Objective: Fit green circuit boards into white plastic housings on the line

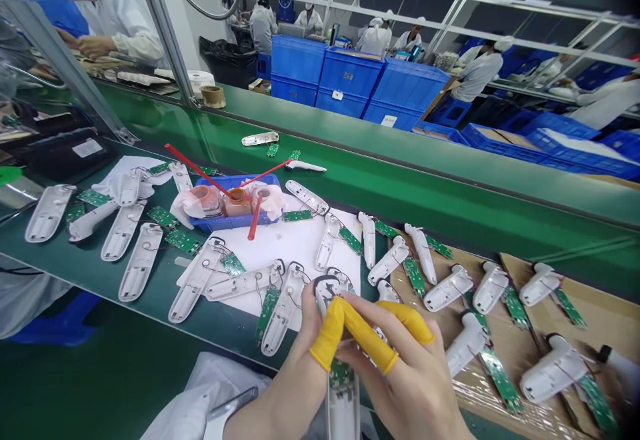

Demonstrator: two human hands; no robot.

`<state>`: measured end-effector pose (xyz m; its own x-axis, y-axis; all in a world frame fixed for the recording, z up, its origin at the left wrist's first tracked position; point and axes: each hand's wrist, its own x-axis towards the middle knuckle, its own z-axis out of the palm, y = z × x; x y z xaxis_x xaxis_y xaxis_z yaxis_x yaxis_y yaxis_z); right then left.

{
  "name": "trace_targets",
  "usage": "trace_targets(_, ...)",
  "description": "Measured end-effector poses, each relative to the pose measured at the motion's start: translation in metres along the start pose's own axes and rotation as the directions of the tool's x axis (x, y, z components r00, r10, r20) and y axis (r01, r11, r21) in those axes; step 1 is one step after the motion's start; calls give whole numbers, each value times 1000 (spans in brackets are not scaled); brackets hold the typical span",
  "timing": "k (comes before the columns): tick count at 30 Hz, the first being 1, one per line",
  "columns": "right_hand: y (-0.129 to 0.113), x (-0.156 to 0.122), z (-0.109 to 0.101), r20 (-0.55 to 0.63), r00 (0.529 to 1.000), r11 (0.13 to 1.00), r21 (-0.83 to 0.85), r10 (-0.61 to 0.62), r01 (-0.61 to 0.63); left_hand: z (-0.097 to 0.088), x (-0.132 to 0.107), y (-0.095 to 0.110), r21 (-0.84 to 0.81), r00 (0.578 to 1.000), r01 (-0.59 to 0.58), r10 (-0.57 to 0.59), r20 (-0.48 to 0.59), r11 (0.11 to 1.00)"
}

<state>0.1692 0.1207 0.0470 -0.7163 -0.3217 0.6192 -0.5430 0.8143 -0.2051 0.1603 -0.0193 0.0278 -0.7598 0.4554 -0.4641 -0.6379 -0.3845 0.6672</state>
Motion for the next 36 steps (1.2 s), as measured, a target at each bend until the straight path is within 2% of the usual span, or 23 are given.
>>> trace_targets(4,-3,4,1,13,999,998,31,51,-51,10,-2,11,158,988,35,-10,-151,987)
trace_targets(8,-2,-2,-6,-4,991,979,156,132,-129,14,4,13,157,966,48,-6,-260,986)
trace_targets(10,-5,-5,-10,-30,991,978,171,128,-121,13,5,12,126,969,60,-27,-247,990)
trace_targets(13,-14,-8,-11,-66,994,991,107,82,-75,13,3,11,61,977,111,-97,-189,992)
trace_targets(15,-19,-9,-10,-54,994,993,74,95,-91,13,1,11,53,976,132,-120,-184,990)
trace_targets(19,-19,-9,-12,30,999,996,84,36,-38,14,-1,13,36,976,78,-69,-207,996)
trace_targets(23,-17,-13,-7,94,996,1000,23,-4,2,16,1,15,-13,985,28,-29,-168,1000)
trace_targets(27,-22,-14,-1,-16,1000,1000,-22,-8,8,17,2,12,-99,969,16,-40,-242,995)
trace_targets(29,-23,-13,-4,9,1000,1000,-3,6,-6,16,2,10,-113,966,18,-47,-255,993)
trace_targets(31,-17,-15,-9,92,995,990,133,36,-48,15,3,11,-116,971,30,-56,-231,993)
trace_targets(32,-13,-16,-11,120,989,961,251,89,-117,14,3,12,-115,975,36,-60,-215,993)
trace_targets(33,-8,-18,-13,137,971,898,372,196,-234,12,3,14,-110,979,40,-61,-196,993)
trace_targets(34,-3,-21,-13,162,932,799,482,323,-361,11,3,16,-100,981,43,-61,-183,994)
trace_targets(36,3,-25,-8,252,822,556,632,511,-539,10,2,19,-77,982,11,-26,-189,997)
